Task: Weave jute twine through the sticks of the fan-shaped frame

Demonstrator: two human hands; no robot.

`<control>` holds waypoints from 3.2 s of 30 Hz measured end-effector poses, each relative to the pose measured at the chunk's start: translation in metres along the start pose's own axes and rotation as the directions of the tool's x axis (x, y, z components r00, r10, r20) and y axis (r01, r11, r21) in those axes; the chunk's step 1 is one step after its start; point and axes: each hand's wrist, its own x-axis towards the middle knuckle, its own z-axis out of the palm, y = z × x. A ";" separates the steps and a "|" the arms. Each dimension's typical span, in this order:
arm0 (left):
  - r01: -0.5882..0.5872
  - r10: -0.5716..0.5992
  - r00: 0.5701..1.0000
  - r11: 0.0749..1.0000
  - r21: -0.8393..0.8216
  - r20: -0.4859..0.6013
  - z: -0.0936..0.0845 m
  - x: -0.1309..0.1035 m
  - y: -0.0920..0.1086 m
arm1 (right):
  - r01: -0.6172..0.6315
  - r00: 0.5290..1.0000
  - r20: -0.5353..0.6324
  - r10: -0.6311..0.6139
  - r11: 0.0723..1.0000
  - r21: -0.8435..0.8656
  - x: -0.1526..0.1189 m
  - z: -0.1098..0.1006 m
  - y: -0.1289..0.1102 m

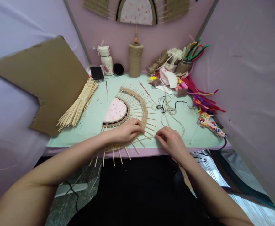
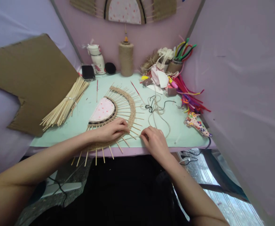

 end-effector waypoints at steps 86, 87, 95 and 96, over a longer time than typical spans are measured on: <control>0.193 -0.194 0.981 0.980 0.043 0.015 -0.007 0.006 0.004 | 0.109 0.991 -0.064 -0.120 0.982 -0.151 -0.020 0.010 -0.001; 0.189 -0.190 0.982 0.981 0.039 0.020 -0.007 0.005 0.005 | 0.120 0.988 -0.078 -0.135 0.978 -0.173 -0.019 0.009 -0.001; 0.104 -0.109 0.991 0.992 0.069 0.075 -0.007 -0.002 0.010 | 0.188 0.965 -0.126 -0.231 0.939 -0.287 0.001 0.017 -0.007; 0.086 -0.093 0.992 0.994 0.072 0.090 -0.008 -0.003 0.010 | 0.174 0.966 -0.136 -0.220 0.942 -0.288 0.005 0.020 -0.007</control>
